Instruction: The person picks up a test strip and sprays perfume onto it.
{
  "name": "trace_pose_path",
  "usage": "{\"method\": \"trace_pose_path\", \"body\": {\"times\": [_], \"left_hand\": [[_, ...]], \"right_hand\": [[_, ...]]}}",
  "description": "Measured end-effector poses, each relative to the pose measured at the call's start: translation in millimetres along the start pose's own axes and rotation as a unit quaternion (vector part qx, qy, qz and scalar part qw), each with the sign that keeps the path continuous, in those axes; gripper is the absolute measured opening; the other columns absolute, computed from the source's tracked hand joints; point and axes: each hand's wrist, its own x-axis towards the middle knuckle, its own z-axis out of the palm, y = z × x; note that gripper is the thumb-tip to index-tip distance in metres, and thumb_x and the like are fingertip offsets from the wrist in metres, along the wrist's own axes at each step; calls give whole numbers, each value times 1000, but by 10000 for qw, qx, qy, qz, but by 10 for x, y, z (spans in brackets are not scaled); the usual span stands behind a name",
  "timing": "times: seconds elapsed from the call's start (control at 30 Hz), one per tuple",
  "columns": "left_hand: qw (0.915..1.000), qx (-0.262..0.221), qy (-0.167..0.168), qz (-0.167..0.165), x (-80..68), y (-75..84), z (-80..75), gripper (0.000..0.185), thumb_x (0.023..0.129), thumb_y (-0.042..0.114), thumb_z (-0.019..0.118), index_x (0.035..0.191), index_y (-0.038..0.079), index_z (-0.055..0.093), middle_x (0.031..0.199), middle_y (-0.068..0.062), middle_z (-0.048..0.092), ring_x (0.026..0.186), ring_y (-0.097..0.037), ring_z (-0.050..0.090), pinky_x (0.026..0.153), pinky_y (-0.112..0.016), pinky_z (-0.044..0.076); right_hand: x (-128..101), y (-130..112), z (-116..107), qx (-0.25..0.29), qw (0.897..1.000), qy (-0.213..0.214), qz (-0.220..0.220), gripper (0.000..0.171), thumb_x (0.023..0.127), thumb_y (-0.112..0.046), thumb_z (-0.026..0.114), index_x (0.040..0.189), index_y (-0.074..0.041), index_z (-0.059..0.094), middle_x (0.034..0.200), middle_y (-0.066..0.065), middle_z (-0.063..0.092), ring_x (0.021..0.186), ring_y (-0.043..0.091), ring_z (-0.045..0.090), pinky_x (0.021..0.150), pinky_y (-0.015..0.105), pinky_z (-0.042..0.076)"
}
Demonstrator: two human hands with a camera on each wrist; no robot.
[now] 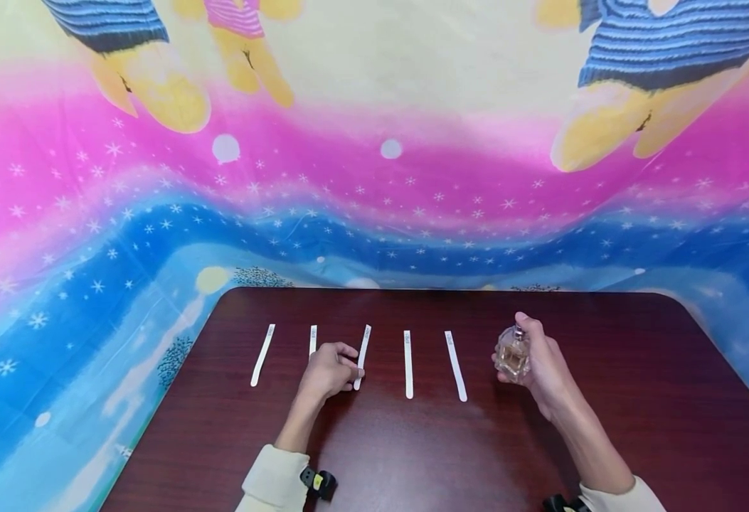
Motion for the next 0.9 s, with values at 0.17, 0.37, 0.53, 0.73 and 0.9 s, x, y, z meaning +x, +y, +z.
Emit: {"method": "trace_pose_path", "body": {"times": [0.17, 0.37, 0.53, 0.73, 0.9], "left_hand": [[9995, 248, 174, 67, -35, 38, -22, 29, 89, -3, 80, 116, -5, 70, 87, -12, 79, 68, -17, 72, 60, -30, 63], [9991, 281, 196, 244, -99, 106, 15, 28, 91, 5, 83, 114, -5, 71, 85, -11, 79, 62, -15, 68, 60, -28, 59], [9993, 176, 82, 309, -136, 178, 170, 29, 91, 12, 85, 113, -5, 73, 86, -9, 79, 60, -14, 68, 61, -29, 61], [9991, 173, -64, 389, -159, 226, 372, 25, 92, 14, 85, 107, -2, 74, 86, -11, 81, 61, -17, 71, 61, -31, 62], [9986, 226, -78, 475, -171, 253, 524, 22, 90, 12, 85, 103, -2, 75, 81, -7, 80, 57, -13, 67, 56, -25, 57]], "right_hand": [[-6, -14, -7, -7, 10000, -3, -38, 61, 112, -60, 35, 90, -12, 67, 83, 0, 70, 81, 13, 71, 67, 32, 65], [-17, -15, -24, -3, 10000, -15, -18, 60, 112, -60, 36, 90, -13, 67, 83, 0, 71, 82, 14, 71, 67, 32, 64], [-20, -20, -38, -4, 10000, -22, -40, 58, 112, -59, 36, 92, -15, 67, 83, 0, 71, 82, 15, 72, 67, 31, 64], [-32, -17, -42, 18, 10000, -31, -83, 56, 113, -58, 36, 91, -16, 67, 83, -1, 71, 81, 15, 72, 66, 32, 64], [-46, -16, -44, 21, 9999, -25, -108, 56, 113, -57, 37, 90, -16, 67, 82, -1, 71, 81, 14, 72, 66, 32, 64]]}}
